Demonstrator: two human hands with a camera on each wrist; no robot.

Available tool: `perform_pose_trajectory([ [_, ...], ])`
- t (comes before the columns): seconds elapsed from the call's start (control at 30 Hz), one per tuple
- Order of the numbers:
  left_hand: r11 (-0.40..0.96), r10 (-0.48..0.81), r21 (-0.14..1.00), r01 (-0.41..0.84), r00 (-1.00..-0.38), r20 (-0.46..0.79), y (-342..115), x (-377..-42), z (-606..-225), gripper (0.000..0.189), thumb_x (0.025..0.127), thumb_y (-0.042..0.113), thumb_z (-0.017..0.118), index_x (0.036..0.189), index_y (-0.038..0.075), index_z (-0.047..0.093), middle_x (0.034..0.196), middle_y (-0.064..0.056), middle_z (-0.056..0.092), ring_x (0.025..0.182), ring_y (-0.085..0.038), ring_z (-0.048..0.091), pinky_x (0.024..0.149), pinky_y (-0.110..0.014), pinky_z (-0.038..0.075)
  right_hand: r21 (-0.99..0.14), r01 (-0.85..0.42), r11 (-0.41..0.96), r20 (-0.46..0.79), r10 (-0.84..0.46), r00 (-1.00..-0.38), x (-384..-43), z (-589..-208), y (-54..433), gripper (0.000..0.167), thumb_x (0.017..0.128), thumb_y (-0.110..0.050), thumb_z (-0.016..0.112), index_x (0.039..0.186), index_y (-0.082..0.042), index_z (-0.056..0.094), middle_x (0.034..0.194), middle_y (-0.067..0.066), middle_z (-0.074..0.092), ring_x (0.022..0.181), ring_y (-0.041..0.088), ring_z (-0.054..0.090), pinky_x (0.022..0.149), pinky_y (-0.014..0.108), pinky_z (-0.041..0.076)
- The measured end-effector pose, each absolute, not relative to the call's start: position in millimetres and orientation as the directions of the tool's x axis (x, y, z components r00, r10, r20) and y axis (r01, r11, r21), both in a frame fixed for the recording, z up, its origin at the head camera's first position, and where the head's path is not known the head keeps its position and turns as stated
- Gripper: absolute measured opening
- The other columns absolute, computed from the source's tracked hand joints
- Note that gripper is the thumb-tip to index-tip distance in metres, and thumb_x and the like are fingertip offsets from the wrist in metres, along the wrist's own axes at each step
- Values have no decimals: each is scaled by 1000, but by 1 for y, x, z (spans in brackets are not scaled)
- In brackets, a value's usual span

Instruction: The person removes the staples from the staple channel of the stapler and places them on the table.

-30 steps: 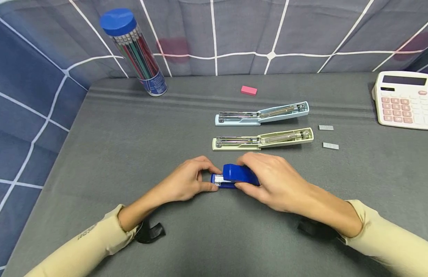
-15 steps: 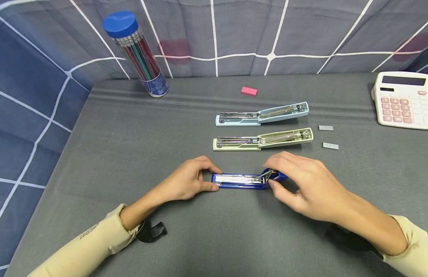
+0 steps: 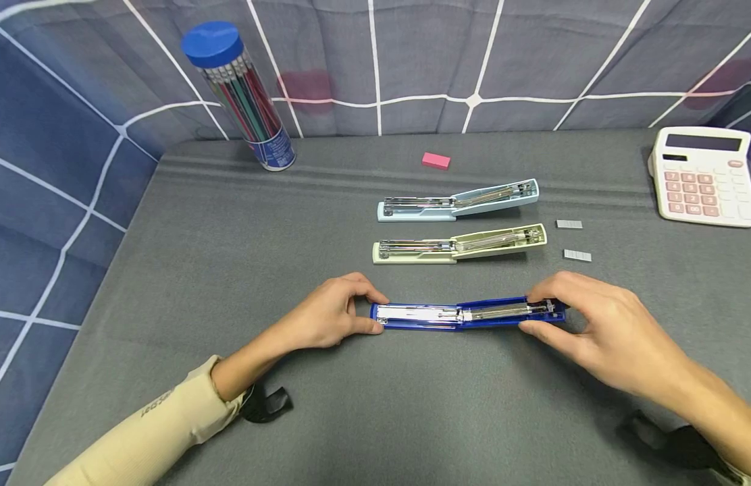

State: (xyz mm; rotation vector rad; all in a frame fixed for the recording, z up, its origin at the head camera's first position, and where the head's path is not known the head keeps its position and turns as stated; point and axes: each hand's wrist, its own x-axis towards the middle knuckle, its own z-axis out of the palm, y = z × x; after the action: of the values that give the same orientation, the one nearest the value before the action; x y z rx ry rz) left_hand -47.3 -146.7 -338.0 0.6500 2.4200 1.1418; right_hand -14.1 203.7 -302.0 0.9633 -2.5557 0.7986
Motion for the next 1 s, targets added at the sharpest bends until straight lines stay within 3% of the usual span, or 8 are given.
perform_pose_trajectory([
  [0.2, 549, 561, 803, 231, -815, -149, -148, -48, -342, 32, 79, 14, 85, 108, 9, 74, 96, 4, 62, 59, -8, 51, 55, -25, 44, -362, -641, 677, 334, -547, -767, -15, -314, 216, 22, 82, -35, 80, 94, -24, 65, 86, -19, 59, 71, -1, 48, 62, 24, 38],
  [0.3, 542, 560, 810, 225, -815, -149, -148, -48, -341, 32, 78, 13, 85, 108, 8, 74, 96, 3, 62, 59, -8, 51, 54, -25, 44, -344, -644, 683, 322, -559, -764, -16, -316, 217, 24, 79, -28, 82, 95, -25, 65, 87, -20, 59, 72, -1, 49, 63, 25, 39],
  [0.43, 541, 561, 811, 225, -815, -148, -148, -48, -340, 32, 78, 13, 85, 108, 8, 73, 96, 3, 62, 59, -8, 51, 54, -25, 44, -349, -653, 672, 338, -560, -757, -16, -316, 216, 20, 87, -38, 75, 95, -23, 65, 91, -16, 61, 77, 2, 54, 68, 27, 41],
  [0.63, 549, 555, 806, 219, -817, -156, -147, -47, -338, 32, 78, 14, 86, 107, 9, 74, 96, 4, 62, 59, -9, 51, 54, -25, 43, -399, -646, 651, 429, -490, -759, -10, -309, 197, 49, 98, -60, 45, 93, -18, 70, 98, -9, 66, 91, 9, 59, 76, 29, 42],
  [0.73, 551, 554, 807, 212, -817, -163, -147, -47, -337, 32, 78, 14, 85, 107, 10, 74, 97, 4, 62, 59, -9, 51, 54, -25, 44, -429, -646, 631, 452, -469, -759, -7, -305, 180, 46, 99, -57, 47, 90, -18, 71, 96, -10, 66, 91, 6, 58, 76, 27, 42],
  [0.9, 548, 557, 809, 214, -815, -162, -147, -47, -338, 32, 78, 13, 85, 108, 9, 73, 97, 3, 62, 59, -9, 51, 54, -25, 43, -464, -660, 590, 384, -538, -751, -7, -306, 152, 18, 92, -35, 69, 94, -17, 70, 102, -9, 65, 96, 8, 59, 78, 30, 47],
  [1.0, 549, 558, 807, 219, -814, -159, -147, -47, -338, 32, 79, 13, 85, 108, 9, 73, 97, 3, 62, 59, -9, 51, 54, -25, 44, -454, -673, 584, 292, -616, -732, -7, -311, 137, 25, 84, -20, 77, 106, -11, 69, 113, -4, 65, 105, 15, 59, 86, 38, 48],
])
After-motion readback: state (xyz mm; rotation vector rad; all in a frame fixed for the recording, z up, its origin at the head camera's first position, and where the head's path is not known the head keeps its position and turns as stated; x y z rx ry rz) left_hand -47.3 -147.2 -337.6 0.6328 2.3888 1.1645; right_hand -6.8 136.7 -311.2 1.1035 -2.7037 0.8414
